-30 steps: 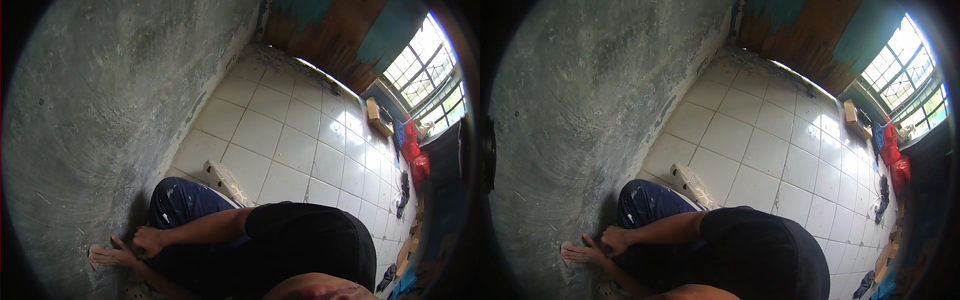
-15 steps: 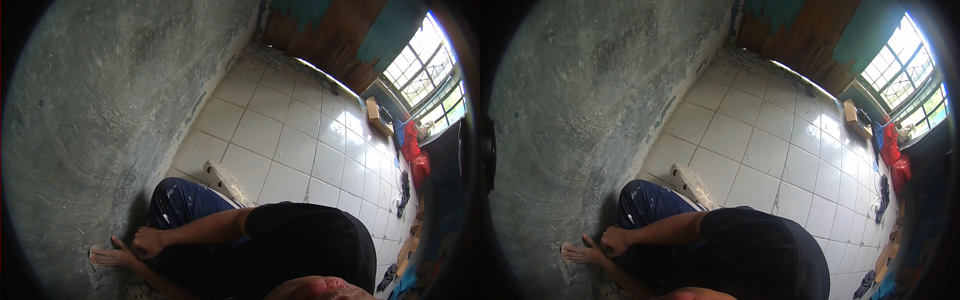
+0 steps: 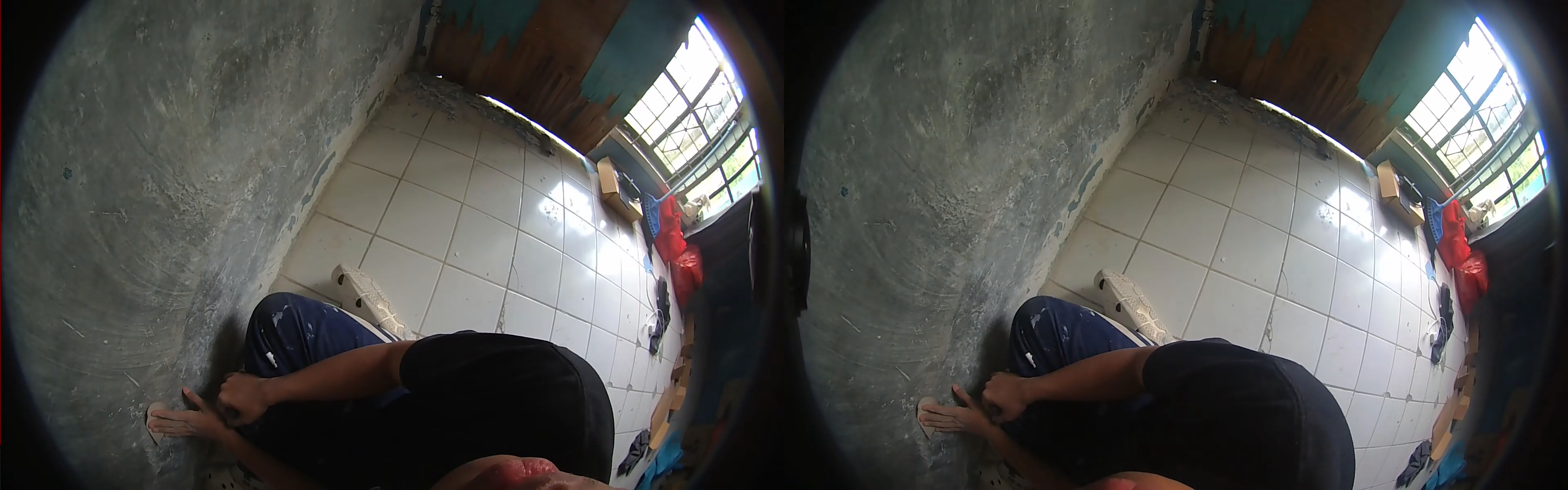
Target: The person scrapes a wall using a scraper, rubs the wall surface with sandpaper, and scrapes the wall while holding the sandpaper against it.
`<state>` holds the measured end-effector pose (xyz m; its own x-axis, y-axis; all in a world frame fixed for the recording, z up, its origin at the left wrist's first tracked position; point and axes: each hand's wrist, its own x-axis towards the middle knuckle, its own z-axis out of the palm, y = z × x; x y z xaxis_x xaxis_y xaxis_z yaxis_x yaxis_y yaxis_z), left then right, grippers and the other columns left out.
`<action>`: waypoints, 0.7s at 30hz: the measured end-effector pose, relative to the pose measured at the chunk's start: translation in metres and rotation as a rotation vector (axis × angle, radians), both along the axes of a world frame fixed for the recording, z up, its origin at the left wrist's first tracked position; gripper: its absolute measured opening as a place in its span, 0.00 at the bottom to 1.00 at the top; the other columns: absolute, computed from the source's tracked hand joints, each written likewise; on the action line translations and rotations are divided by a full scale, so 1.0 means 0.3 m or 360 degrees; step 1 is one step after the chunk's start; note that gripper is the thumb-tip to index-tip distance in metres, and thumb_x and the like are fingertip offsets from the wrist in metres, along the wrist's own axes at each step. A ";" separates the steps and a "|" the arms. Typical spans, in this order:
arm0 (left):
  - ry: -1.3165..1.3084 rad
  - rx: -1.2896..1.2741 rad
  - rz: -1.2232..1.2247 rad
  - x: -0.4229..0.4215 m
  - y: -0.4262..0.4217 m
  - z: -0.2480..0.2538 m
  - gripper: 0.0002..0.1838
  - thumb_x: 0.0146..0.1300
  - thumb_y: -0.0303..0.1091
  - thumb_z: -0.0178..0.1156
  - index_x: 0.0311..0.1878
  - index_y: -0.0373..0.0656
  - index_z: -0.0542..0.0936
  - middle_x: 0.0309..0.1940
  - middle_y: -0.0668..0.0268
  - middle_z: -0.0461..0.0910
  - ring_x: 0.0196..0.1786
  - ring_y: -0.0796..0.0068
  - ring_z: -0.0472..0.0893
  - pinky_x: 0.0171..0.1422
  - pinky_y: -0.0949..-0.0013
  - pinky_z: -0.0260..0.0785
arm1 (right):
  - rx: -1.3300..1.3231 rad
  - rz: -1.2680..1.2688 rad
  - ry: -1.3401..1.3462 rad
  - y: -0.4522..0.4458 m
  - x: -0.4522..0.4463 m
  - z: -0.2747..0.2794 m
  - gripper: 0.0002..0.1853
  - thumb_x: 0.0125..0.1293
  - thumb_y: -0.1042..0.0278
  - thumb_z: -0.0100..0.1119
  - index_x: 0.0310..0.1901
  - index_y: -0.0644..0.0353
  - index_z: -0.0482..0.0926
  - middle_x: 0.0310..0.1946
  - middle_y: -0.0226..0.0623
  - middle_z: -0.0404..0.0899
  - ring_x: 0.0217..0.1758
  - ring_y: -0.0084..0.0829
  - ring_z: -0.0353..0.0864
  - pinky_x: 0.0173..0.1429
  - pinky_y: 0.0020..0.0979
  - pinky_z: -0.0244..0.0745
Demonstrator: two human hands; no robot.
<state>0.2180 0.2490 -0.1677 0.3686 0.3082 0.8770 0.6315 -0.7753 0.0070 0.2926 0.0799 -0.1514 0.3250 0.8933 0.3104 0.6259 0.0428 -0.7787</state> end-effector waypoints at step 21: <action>0.0025 0.0025 0.0009 -0.002 0.004 -0.006 0.53 0.66 0.67 0.56 0.79 0.36 0.50 0.78 0.39 0.44 0.80 0.36 0.46 0.78 0.33 0.42 | 0.0038 -0.0019 -0.0005 -0.010 0.001 0.010 0.11 0.49 0.56 0.68 0.23 0.55 0.83 0.24 0.37 0.84 0.32 0.45 0.85 0.45 0.46 0.75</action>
<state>0.2174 0.2503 -0.1695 0.3805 0.2964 0.8760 0.6358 -0.7717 -0.0150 0.2930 0.0769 -0.1483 0.3347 0.8818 0.3322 0.6287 0.0537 -0.7758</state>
